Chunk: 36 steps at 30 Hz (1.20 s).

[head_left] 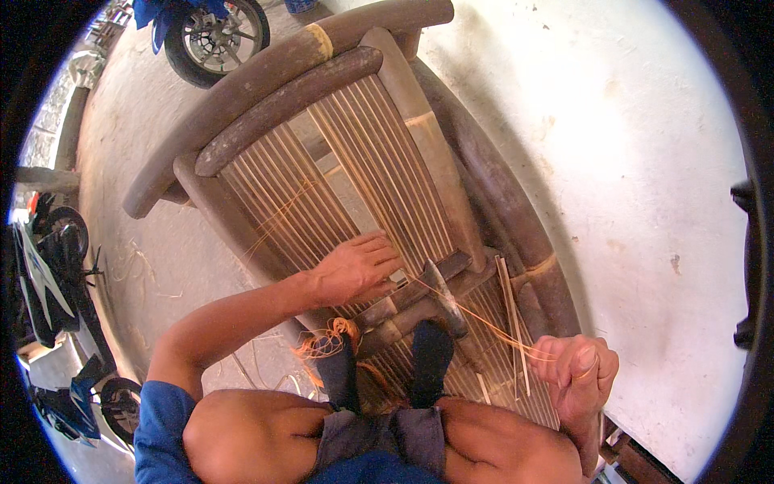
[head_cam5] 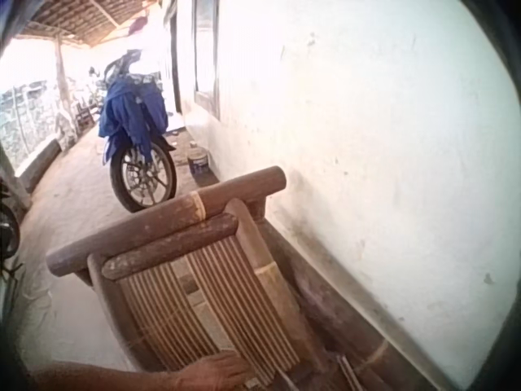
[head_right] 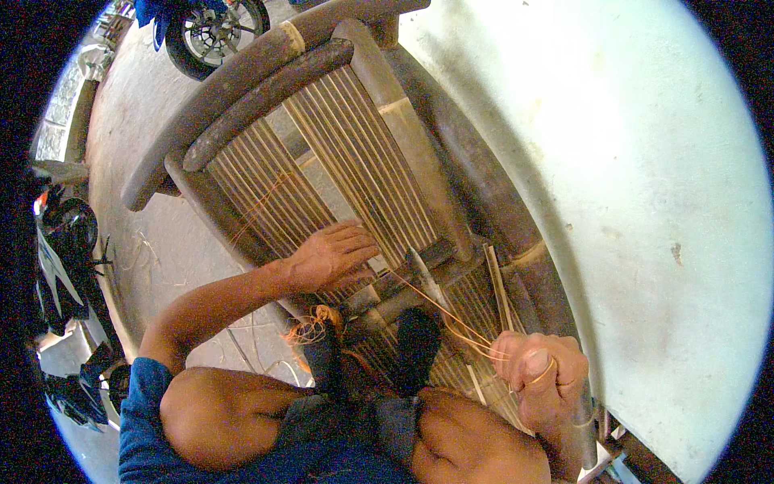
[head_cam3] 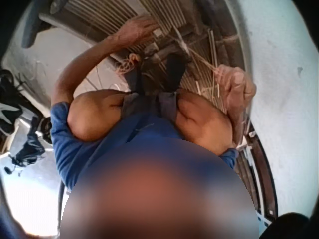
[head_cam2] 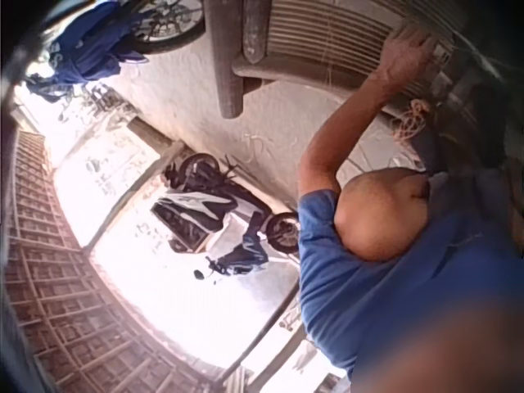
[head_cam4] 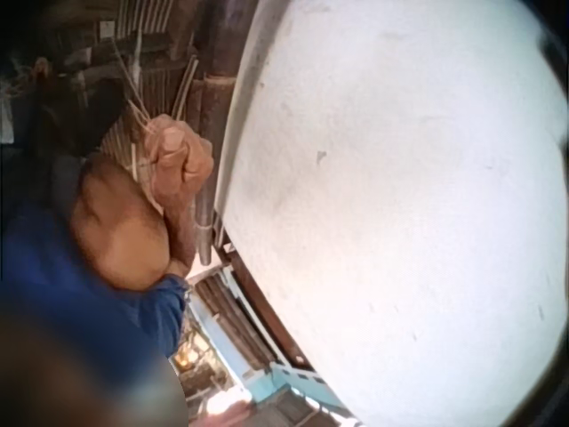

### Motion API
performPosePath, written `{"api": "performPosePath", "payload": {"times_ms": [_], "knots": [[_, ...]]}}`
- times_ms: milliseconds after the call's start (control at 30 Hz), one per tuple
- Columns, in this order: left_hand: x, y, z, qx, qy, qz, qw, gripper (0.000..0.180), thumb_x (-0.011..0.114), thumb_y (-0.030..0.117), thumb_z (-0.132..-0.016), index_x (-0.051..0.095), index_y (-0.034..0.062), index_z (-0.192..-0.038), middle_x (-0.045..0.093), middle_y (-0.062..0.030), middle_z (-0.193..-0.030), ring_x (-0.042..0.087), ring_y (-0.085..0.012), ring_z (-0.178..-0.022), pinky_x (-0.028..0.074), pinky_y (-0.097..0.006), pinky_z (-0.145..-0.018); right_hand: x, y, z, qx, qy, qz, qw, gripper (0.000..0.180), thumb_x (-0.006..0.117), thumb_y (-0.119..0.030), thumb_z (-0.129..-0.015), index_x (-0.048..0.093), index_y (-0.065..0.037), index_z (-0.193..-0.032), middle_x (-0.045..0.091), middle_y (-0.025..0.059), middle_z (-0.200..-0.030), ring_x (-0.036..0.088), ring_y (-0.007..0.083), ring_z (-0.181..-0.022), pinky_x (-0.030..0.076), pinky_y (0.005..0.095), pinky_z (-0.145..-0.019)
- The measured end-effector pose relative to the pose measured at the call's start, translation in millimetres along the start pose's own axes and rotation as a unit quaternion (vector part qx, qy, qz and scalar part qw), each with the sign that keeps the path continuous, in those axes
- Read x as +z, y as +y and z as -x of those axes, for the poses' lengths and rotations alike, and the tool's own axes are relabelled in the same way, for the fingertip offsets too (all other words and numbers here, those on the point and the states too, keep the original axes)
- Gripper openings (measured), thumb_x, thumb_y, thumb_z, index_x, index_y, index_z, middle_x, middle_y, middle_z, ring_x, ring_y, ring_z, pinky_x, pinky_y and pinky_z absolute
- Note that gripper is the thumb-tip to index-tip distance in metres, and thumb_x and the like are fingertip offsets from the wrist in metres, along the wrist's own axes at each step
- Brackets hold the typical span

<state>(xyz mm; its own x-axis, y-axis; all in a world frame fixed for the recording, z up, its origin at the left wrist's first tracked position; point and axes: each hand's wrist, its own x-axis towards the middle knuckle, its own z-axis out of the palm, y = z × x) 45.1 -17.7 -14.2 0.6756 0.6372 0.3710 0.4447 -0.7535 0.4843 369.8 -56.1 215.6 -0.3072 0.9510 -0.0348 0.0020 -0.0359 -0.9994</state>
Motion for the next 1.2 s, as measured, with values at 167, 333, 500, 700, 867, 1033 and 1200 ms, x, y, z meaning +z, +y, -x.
{"api": "performPosePath", "payload": {"times_ms": [167, 333, 500, 700, 867, 1033, 1200], "knots": [[-1.7, -6.4, -4.7, -0.106, -0.115, 0.180, 0.971, 0.024, 0.064, 0.025, -0.101, 0.058, 0.0025, -0.095, 0.060, -0.0204, -0.086, 0.062, -0.0433, -0.086, 0.051, -0.054, -0.079, 1.5, 0.1, 0.7, -0.025, -0.013, 0.038, 0.999, 0.058, 0.051, -0.035, -0.113, 0.044, -0.008, -0.062, 0.040, 0.0029, -0.049, 0.032, 0.0149, -0.044, 0.035, 0.0369, -0.050], [3.3, -4.4, -3.3, -0.087, -0.092, 0.187, 0.974, 0.024, 0.062, 0.022, -0.103, 0.056, 0.0013, -0.092, 0.057, -0.0212, -0.082, 0.061, -0.0434, -0.081, 0.049, -0.055, -0.075, -3.8, 0.2, 4.9, -0.030, 0.010, 0.019, 0.999, 0.055, 0.049, -0.034, -0.114, 0.042, -0.010, -0.064, 0.038, 0.0019, -0.051, 0.032, 0.0146, -0.045, 0.037, 0.0374, -0.050], [-8.8, -24.7, -18.2, -0.181, -0.152, 0.276, 0.932, 0.035, 0.057, 0.030, -0.107, 0.054, 0.0008, -0.090, 0.054, -0.0227, -0.079, 0.056, -0.0422, -0.073, 0.046, -0.052, -0.070, -3.7, 5.2, -20.0, -0.045, 0.041, -0.040, 0.997, 0.052, 0.043, -0.033, -0.115, 0.040, -0.011, -0.068, 0.036, 0.0008, -0.054, 0.033, 0.0146, -0.047, 0.038, 0.0374, -0.050], [-27.6, -43.7, -39.7, -0.377, -0.202, 0.333, 0.841, 0.049, 0.055, 0.041, -0.111, 0.058, -0.0001, -0.085, 0.048, -0.0034, -0.066, 0.049, -0.0150, -0.061, 0.043, -0.041, -0.056, 0.4, 4.3, -90.9, -0.036, 0.029, -0.076, 0.996, 0.052, 0.048, -0.031, -0.114, 0.042, -0.009, -0.067, 0.040, 0.0026, -0.054, 0.039, 0.0146, -0.049, 0.036, 0.0353, -0.049], [-11.2, -21.4, -37.6, -0.253, -0.128, 0.233, 0.930, 0.046, 0.058, 0.042, -0.107, 0.060, 0.0036, -0.082, 0.060, -0.0133, -0.073, 0.061, -0.0286, -0.069, 0.046, -0.042, -0.061, -9.4, -0.6, -77.1, -0.045, 0.041, -0.048, 0.997, 0.051, 0.047, -0.030, -0.114, 0.042, -0.010, -0.068, 0.038, 0.0008, -0.052, 0.036, 0.0131, -0.047, 0.035, 0.0341, -0.048], [37.9, 43.8, -22.6, -0.167, -0.003, 0.101, 0.981, 0.029, 0.062, 0.030, -0.103, 0.061, 0.0058, -0.087, 0.060, -0.0165, -0.079, 0.063, -0.0367, -0.080, 0.048, -0.050, -0.076, -34.1, 19.6, -15.9, 0.036, 0.045, 0.003, 0.998, 0.052, 0.054, -0.035, -0.112, 0.043, -0.009, -0.068, 0.037, 0.0013, -0.052, 0.035, 0.0146, -0.045, 0.037, 0.0350, -0.048], [49.1, 59.0, -12.8, -0.193, -0.034, 0.090, 0.976, 0.028, 0.064, 0.029, -0.102, 0.060, 0.0042, -0.092, 0.059, -0.0152, -0.082, 0.061, -0.0374, -0.085, 0.046, -0.051, -0.081, -44.6, 40.3, 22.9, 0.100, 0.055, -0.051, 0.992, 0.052, 0.054, -0.034, -0.112, 0.043, -0.008, -0.068, 0.041, 0.0024, -0.053, 0.042, 0.0160, -0.049, 0.040, 0.0357, -0.051]]}}
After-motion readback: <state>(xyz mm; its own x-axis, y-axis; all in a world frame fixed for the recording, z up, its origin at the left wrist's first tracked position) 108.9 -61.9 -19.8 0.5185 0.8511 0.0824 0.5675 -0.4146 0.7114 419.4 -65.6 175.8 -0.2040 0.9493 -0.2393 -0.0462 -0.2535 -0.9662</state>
